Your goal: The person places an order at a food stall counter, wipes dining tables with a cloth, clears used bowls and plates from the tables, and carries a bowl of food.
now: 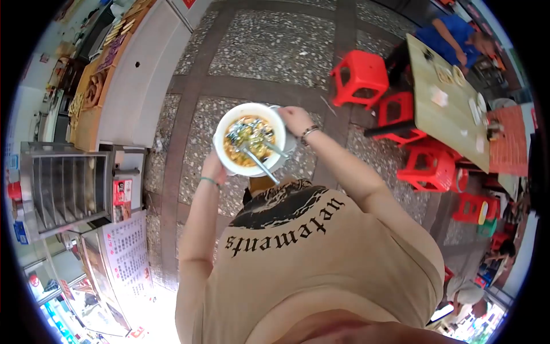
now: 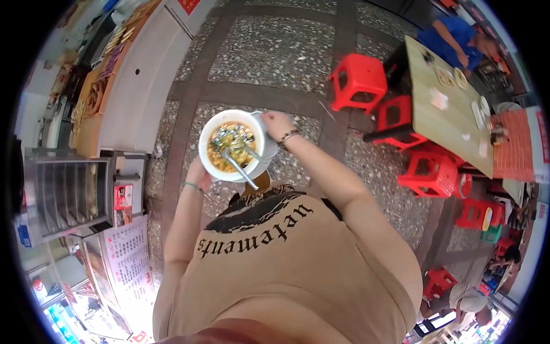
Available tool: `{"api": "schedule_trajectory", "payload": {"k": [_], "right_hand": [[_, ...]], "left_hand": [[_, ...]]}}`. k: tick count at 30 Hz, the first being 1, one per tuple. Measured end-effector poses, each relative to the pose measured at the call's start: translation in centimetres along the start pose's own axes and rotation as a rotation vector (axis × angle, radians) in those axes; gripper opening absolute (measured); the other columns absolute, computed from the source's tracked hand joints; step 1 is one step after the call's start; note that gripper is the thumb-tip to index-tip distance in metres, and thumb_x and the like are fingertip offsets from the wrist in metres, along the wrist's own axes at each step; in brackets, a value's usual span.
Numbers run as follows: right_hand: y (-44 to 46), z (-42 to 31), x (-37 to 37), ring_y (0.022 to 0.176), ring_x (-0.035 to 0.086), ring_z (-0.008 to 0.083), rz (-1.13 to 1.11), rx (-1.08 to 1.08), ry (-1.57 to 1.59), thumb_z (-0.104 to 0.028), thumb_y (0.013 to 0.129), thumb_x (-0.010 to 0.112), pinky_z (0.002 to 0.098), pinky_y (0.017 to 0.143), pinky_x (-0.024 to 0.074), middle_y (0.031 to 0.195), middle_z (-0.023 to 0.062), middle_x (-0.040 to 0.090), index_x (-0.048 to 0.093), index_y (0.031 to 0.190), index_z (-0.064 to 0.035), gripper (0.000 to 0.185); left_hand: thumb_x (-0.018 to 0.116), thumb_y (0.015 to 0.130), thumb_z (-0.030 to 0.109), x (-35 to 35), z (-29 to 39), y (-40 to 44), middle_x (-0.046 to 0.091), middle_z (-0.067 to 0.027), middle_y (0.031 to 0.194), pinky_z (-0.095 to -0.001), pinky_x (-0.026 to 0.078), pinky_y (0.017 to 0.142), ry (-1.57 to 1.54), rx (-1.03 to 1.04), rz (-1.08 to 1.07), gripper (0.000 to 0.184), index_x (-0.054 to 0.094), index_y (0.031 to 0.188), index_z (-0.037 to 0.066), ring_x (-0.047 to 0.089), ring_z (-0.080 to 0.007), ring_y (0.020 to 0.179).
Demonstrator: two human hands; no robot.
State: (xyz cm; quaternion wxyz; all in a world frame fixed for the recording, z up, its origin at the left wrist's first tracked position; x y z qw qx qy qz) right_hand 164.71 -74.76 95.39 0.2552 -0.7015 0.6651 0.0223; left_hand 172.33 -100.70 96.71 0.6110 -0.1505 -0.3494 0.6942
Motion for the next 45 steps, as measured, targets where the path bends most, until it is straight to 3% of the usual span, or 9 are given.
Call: {"api": "schedule_trajectory", "payload": {"k": [7,11,13,18,23,28,34,42,45], "right_hand": [[45.4,-17.6,-3.0,0.083,0.063,0.0284,0.115,0.053,0.012,-0.039,0.085,0.049,0.0358,0.073,0.0474,0.090,0.0163,0.065,0.065,0.094,-0.0046,0.039],[71.1,-20.3,-14.3,0.088,0.063,0.0282,0.195,0.140,-0.027,-0.045,0.083,0.048,0.0391,0.078,0.0477,0.094,0.0139,0.065,0.067,0.094,-0.0104,0.041],[85.5,-22.0,-17.3,0.086,0.061,0.0307,0.247,0.118,0.014,-0.045,0.082,0.050,0.0401,0.078,0.0474,0.094,0.0142,0.065,0.067,0.090,-0.0099,0.040],[114.5,-29.3,-26.3,0.086,0.061,0.0311,0.302,0.078,0.036,-0.039,0.084,0.050,0.0395,0.077,0.0470,0.091,0.0147,0.065,0.067,0.092,-0.0063,0.038],[143.9,-35.9,-29.6,0.085,0.060,0.0324,0.381,0.105,0.048,-0.039,0.084,0.049,0.0404,0.077,0.0467,0.091,0.0160,0.064,0.067,0.091,-0.0054,0.039],[168.0,-36.5,-31.7,0.084,0.061,0.0307,0.523,0.133,0.076,-0.039,0.085,0.049,0.0378,0.076,0.0474,0.090,0.0162,0.064,0.066,0.093,-0.0055,0.038],[180.2,-36.1,-36.0,0.083,0.062,0.0294,0.715,0.292,0.246,-0.039,0.084,0.050,0.0360,0.076,0.0484,0.090,0.0153,0.065,0.065,0.096,-0.0071,0.038],[181.1,-35.1,-40.3,0.083,0.064,0.0284,0.869,0.716,0.283,-0.044,0.082,0.048,0.0359,0.076,0.0500,0.090,0.0119,0.066,0.066,0.096,-0.0129,0.039],[185.2,-33.5,-40.0,0.087,0.064,0.0270,0.777,0.622,0.389,-0.045,0.083,0.048,0.0362,0.079,0.0501,0.091,0.0127,0.066,0.066,0.099,-0.0122,0.041]], "left_hand": [[0.050,0.090,0.026,7.3,36.0,38.4,0.061,-0.0102,0.102,-0.0320,0.050,0.077,0.081,-0.084,-0.108,0.031,0.055,0.109,0.002,0.060,-0.0166,0.091],[0.047,0.091,0.020,23.1,51.1,59.4,0.057,-0.0126,0.114,-0.0360,0.049,0.085,0.166,-0.067,-0.247,0.037,0.046,0.122,0.000,0.057,-0.0221,0.102],[0.042,0.093,0.022,27.5,57.1,73.7,0.051,-0.0121,0.123,-0.0373,0.048,0.088,0.166,-0.090,-0.393,0.039,0.044,0.125,0.001,0.054,-0.0240,0.107],[0.041,0.093,0.026,38.2,74.0,98.1,0.049,-0.0095,0.126,-0.0379,0.049,0.089,0.239,-0.139,-0.344,0.040,0.041,0.128,0.005,0.054,-0.0239,0.109],[0.041,0.094,0.027,45.3,93.0,122.3,0.049,-0.0096,0.126,-0.0378,0.049,0.088,0.329,-0.171,-0.313,0.041,0.041,0.128,0.005,0.052,-0.0235,0.111],[0.046,0.092,0.024,51.7,105.1,148.1,0.053,-0.0105,0.121,-0.0364,0.049,0.086,0.432,-0.158,-0.389,0.037,0.045,0.123,0.004,0.054,-0.0219,0.107],[0.048,0.090,0.020,62.7,114.6,162.2,0.056,-0.0102,0.115,-0.0350,0.049,0.084,0.574,-0.195,-0.449,0.033,0.048,0.119,0.003,0.056,-0.0210,0.103],[0.049,0.090,0.022,72.7,114.8,170.1,0.057,-0.0102,0.116,-0.0318,0.046,0.088,0.665,-0.325,-0.777,0.036,0.050,0.119,0.002,0.057,-0.0181,0.102],[0.056,0.086,0.026,71.9,116.0,174.0,0.060,-0.0085,0.107,-0.0303,0.046,0.082,0.733,-0.256,-0.665,0.038,0.054,0.113,-0.001,0.058,-0.0163,0.095]]}}
Point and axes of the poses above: each hand's wrist, its own y-axis towards the middle knuckle, its own x-axis out of the palm, z = x × y, the point moved 10 cm from there along y, towards the middle knuckle
